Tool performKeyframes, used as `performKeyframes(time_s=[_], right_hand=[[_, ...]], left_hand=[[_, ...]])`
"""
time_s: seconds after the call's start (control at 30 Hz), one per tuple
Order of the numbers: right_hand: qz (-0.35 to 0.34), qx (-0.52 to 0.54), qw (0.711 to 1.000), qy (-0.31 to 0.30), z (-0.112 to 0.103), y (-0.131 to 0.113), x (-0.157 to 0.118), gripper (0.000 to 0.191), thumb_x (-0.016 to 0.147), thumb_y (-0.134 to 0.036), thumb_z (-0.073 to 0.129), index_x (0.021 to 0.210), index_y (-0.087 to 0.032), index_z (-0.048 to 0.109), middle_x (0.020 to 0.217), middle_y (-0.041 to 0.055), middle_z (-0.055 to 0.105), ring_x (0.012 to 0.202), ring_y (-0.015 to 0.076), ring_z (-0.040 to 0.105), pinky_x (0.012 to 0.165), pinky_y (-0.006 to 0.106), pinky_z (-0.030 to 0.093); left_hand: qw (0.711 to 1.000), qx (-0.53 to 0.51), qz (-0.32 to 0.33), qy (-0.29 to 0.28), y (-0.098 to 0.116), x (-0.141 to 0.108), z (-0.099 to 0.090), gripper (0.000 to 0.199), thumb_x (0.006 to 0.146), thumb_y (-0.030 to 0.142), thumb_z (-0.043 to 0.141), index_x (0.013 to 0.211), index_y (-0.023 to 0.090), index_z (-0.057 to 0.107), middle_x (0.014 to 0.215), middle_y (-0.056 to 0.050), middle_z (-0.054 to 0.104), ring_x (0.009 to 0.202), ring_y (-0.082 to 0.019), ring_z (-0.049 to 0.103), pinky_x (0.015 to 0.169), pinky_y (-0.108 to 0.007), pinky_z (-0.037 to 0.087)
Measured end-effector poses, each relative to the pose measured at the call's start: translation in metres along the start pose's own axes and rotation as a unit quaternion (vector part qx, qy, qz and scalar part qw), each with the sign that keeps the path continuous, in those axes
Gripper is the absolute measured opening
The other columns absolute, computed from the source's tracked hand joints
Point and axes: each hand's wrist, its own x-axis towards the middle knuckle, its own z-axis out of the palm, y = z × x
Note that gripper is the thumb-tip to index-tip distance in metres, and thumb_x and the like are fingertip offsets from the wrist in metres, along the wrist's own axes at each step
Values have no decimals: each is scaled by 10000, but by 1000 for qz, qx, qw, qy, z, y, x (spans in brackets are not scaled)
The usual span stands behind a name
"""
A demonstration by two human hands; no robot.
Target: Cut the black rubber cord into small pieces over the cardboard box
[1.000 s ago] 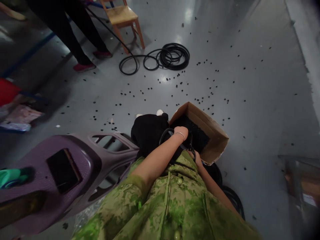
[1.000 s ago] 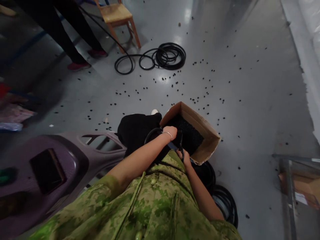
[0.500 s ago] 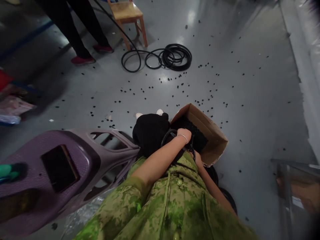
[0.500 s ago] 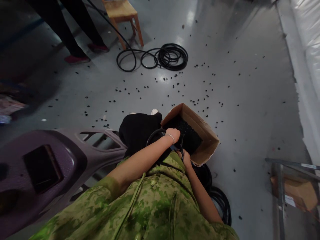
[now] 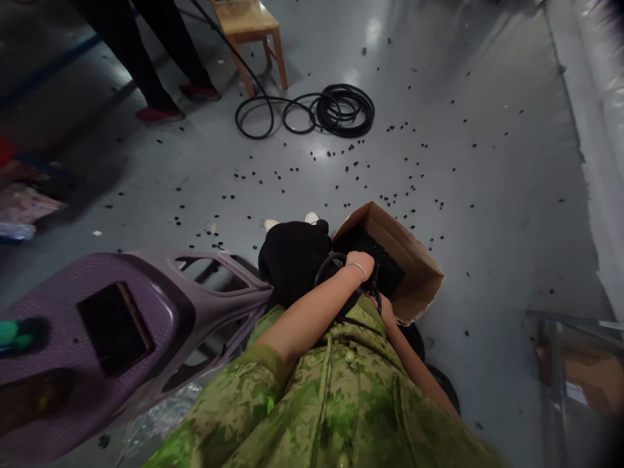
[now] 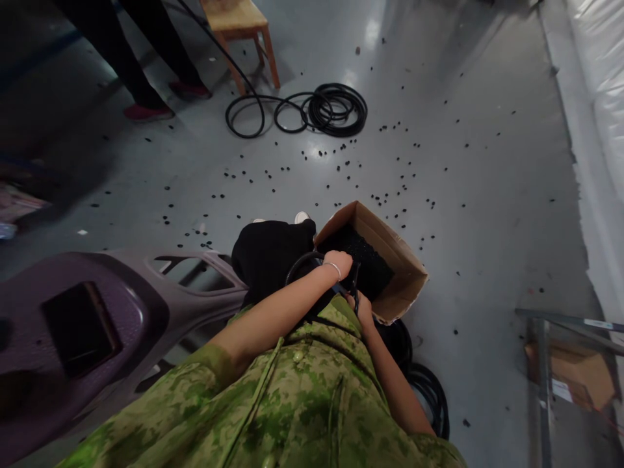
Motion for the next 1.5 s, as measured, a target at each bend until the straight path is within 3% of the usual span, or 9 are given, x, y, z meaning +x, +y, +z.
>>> performKeyframes(time_s=[0.23,0.83,1.07,1.5], right_hand=[[10,10,1000,-8,-3,-7,-5,392,726,-524,521,811,-189,707,802,50,726,815,229,634,818,328,482],[-4,-7,1000,15,1,-8,-6,421,729,-548,488,752,-184,698,733,53,703,715,215,611,703,300,462],[-21,-29,999,26,6,-5,1,440,714,-590,489,619,-190,644,584,30,634,626,189,555,616,269,433],[-17,-54,998,35,11,-9,4,481,746,-581,470,534,-165,584,496,5,483,557,147,465,554,252,371]], left_hand=[[1000,11,-2,15,0,0,0,341,887,115,430,1109,117,688,1119,-183,668,1039,-243,638,840,-330,513],[999,30,25,-13,-1,8,4,298,872,128,490,1078,126,706,1045,-170,699,1025,-243,650,838,-316,521],[999,30,16,-28,-3,9,3,305,879,133,488,1095,135,703,1075,-169,695,1046,-232,644,855,-301,515],[998,29,-7,-53,-1,6,1,316,868,122,489,1109,122,694,1100,-177,683,1048,-232,636,851,-299,497]])
